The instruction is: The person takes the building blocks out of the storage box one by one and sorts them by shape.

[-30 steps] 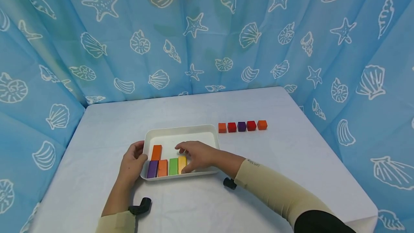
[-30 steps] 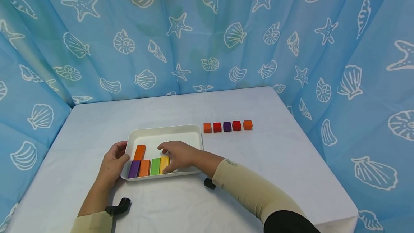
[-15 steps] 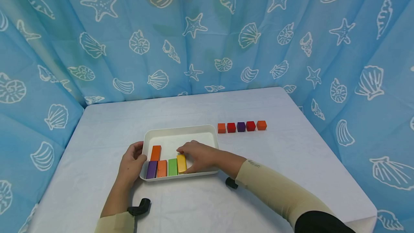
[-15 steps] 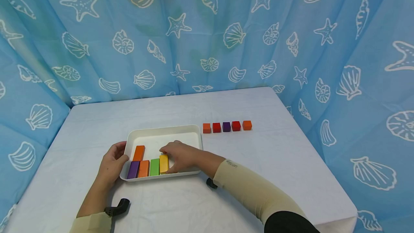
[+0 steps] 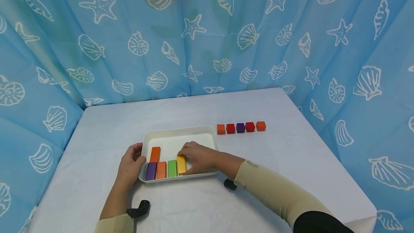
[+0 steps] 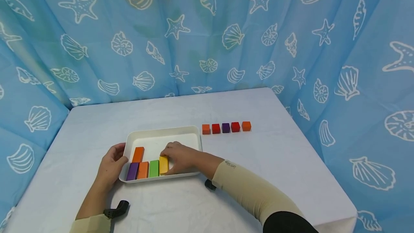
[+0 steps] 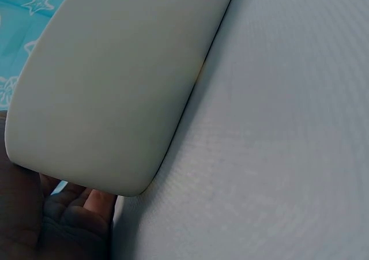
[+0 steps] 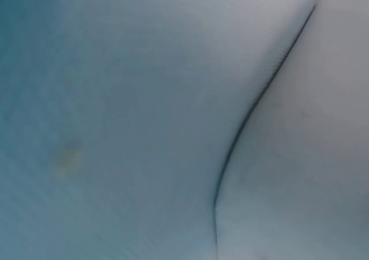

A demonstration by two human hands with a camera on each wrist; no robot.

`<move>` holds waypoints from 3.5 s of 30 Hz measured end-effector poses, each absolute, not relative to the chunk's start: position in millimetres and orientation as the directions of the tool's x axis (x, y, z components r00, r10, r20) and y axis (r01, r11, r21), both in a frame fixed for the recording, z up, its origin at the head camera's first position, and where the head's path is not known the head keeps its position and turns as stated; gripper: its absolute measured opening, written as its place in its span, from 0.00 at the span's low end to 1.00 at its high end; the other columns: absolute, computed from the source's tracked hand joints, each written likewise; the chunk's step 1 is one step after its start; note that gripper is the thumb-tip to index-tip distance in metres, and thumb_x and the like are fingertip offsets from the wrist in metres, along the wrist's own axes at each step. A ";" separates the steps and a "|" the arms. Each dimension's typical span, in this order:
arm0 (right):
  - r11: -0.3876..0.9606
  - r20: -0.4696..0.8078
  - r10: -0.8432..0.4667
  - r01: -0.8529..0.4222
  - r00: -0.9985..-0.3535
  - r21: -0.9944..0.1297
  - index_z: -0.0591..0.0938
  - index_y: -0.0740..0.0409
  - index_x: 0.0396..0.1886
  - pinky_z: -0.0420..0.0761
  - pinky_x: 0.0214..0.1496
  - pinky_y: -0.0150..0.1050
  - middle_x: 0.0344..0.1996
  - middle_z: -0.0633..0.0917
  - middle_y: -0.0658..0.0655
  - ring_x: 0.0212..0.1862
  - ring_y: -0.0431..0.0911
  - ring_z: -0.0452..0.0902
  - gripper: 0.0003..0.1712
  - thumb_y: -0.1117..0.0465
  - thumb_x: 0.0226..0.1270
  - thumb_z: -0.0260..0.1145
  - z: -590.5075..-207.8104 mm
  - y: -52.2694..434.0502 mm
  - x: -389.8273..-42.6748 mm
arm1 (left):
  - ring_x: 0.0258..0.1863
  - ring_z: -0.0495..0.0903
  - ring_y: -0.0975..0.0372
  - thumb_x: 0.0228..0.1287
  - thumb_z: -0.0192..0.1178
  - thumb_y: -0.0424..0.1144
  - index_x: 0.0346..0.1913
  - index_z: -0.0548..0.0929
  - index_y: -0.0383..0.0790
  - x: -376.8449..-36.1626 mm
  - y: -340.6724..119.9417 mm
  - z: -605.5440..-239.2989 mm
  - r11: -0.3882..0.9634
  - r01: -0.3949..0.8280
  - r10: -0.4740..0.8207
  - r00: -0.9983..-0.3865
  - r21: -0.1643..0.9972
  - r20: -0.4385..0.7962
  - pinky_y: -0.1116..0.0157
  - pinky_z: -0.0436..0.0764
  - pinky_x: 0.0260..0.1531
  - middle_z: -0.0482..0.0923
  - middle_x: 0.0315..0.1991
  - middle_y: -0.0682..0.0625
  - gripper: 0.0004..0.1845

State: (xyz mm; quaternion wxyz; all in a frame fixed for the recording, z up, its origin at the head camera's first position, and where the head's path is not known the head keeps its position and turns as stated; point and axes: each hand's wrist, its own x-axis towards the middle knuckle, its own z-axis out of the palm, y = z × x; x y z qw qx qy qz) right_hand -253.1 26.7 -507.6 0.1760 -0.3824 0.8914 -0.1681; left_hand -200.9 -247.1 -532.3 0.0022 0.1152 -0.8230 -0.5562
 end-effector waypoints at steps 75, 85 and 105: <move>0.725 -0.194 -0.615 -0.451 -0.764 -0.520 0.81 0.48 0.70 0.81 0.65 0.40 0.57 0.80 0.42 0.57 0.38 0.76 0.43 0.48 0.54 0.85 -511.4 177.8 -259.8 | 0.77 0.65 0.41 0.72 0.51 0.31 0.78 0.66 0.35 -198.3 -244.2 -535.8 0.373 -0.159 -0.196 -0.976 0.914 -0.090 0.42 0.64 0.75 0.67 0.76 0.35 0.31; 0.724 -0.201 -0.613 -0.443 -0.764 -0.528 0.80 0.49 0.71 0.81 0.67 0.42 0.58 0.80 0.44 0.58 0.39 0.76 0.43 0.49 0.55 0.85 -511.5 174.7 -258.7 | 0.77 0.64 0.41 0.72 0.51 0.31 0.78 0.65 0.35 -198.8 -245.8 -536.2 0.362 -0.150 -0.189 -0.978 0.920 -0.085 0.42 0.64 0.76 0.67 0.77 0.35 0.32; 0.484 -0.036 -0.762 -0.531 -0.647 -0.695 0.67 0.47 0.81 0.81 0.66 0.57 0.75 0.70 0.50 0.73 0.55 0.68 0.54 0.45 0.57 0.83 -470.6 91.7 -269.1 | 0.78 0.64 0.43 0.73 0.50 0.32 0.79 0.65 0.37 -201.0 -245.2 -531.0 0.366 -0.178 -0.190 -0.975 0.914 -0.113 0.43 0.64 0.76 0.66 0.78 0.37 0.32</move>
